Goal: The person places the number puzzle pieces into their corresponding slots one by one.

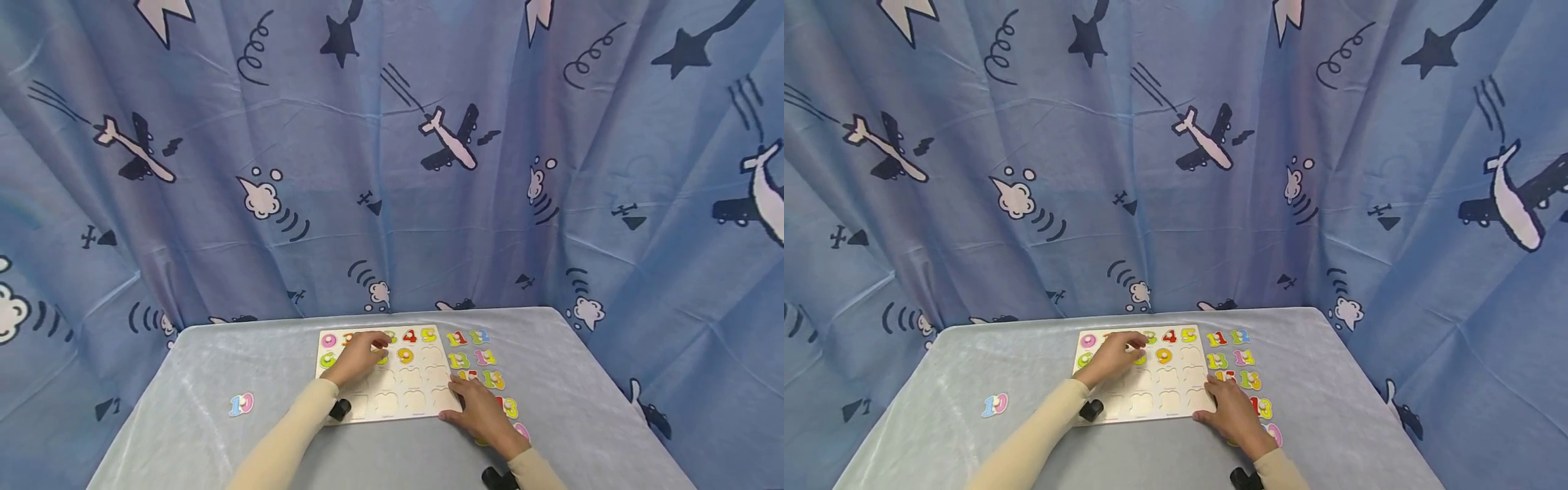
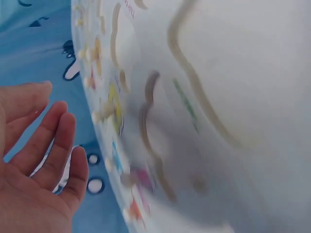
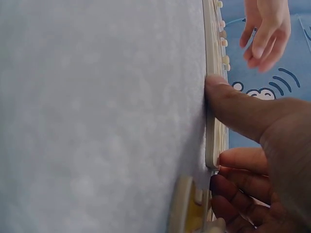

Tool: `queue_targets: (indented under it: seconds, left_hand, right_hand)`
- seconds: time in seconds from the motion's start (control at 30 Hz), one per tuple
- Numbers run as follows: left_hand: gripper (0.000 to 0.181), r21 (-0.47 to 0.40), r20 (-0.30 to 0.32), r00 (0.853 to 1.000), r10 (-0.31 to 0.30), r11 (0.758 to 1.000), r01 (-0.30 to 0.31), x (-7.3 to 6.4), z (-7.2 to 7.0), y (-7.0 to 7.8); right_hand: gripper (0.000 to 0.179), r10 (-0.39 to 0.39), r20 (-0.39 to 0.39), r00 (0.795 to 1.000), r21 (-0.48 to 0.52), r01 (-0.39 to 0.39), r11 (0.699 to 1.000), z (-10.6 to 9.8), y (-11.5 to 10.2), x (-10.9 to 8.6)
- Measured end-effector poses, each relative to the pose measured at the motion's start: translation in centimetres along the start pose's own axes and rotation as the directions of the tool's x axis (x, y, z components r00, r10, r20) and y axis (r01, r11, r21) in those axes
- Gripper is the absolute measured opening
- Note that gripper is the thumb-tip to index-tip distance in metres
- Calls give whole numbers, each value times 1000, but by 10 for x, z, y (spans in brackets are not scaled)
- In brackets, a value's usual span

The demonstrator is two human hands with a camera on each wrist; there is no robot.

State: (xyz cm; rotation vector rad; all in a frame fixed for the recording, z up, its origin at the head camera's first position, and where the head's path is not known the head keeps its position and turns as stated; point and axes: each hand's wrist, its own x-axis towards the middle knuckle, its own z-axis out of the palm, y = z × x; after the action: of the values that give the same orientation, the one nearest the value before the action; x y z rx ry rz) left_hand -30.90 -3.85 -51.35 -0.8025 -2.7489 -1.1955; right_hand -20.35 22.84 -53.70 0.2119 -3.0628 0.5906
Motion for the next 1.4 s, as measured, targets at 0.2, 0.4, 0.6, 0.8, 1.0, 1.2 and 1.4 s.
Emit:
queue_targets:
  seconds: [0.2,0.4,0.6,0.8,1.0,1.2,1.4]
  left_hand:
    - [21,-33,-107,994,19,999,-22,-27,-23,-9]
    - [17,-38,-205,977,-54,998,47,-61,-48,-17]
    - [17,-21,-275,952,-136,991,136,-99,-78,-27]
    - [19,31,-329,931,-160,983,180,-131,-103,-43]
    - [20,59,-347,913,-212,967,247,-166,-121,-65]
    - [22,79,-333,904,-269,947,311,-192,-135,-86]
    - [25,97,-283,908,-308,933,346,-202,-139,-99]
  right_hand:
    - [72,-13,-3,1000,19,13,1000,1,1,-1]
    - [72,-18,-4,1000,24,18,1000,3,1,-1]
    - [72,-7,11,1000,15,6,1000,2,2,-1]
    - [72,-9,8,1000,9,9,1000,0,2,-1]
    - [74,4,30,1000,0,-4,1000,1,1,1]
    - [74,0,21,1000,0,0,1000,1,1,3]
    - [73,-17,4,1000,4,17,1000,-2,1,2]
